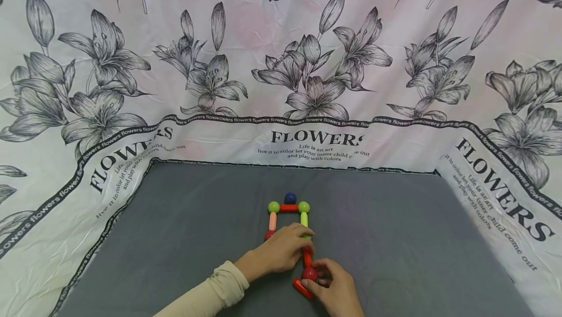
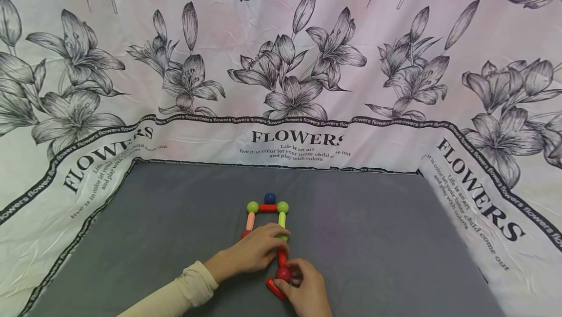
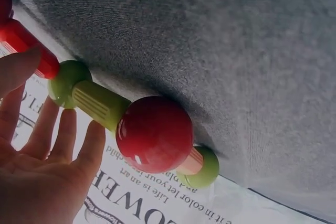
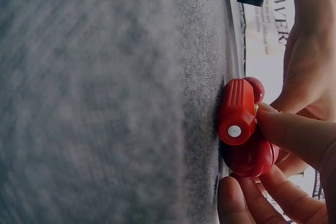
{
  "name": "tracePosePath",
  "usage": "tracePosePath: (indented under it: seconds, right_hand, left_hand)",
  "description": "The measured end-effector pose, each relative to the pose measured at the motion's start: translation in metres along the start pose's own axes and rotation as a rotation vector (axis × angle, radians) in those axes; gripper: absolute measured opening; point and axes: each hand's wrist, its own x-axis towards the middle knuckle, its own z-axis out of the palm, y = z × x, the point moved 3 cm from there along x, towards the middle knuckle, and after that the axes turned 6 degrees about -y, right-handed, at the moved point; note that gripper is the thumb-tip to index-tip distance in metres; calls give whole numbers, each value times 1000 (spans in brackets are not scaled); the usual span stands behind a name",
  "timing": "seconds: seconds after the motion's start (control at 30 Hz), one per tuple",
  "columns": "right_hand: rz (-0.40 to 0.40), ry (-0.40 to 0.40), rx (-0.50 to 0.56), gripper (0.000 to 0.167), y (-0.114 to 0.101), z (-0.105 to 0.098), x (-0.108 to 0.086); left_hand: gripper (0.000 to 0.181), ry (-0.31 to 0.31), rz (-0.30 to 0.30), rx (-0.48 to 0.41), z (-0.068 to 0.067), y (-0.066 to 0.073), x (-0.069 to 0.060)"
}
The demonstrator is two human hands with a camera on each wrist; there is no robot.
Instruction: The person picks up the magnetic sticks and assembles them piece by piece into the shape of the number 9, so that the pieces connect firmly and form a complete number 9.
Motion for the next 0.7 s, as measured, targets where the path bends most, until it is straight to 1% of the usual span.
tracePosePath:
  seconds: [0.27, 0.43, 0.5, 0.6, 0.7]
  right_hand:
    - [-14, 11, 17, 47, 2, 1, -2]
    - [-26, 20, 23, 45, 2, 2, -2]
    - [-27, 28, 22, 44, 2, 2, -2]
    - [-18, 33, 16, 44, 2, 1, -2]
    - [-2, 28, 13, 44, 2, 0, -1]
  left_hand:
    - [30, 18, -4, -15, -2, 2, -7]
    - [30, 38, -1, -11, -7, 5, -16]
    - [28, 35, -2, -16, -9, 7, -20]
    - [27, -3, -32, -53, -12, 10, -26]
    - [30, -67, -73, -122, -12, 15, -34]
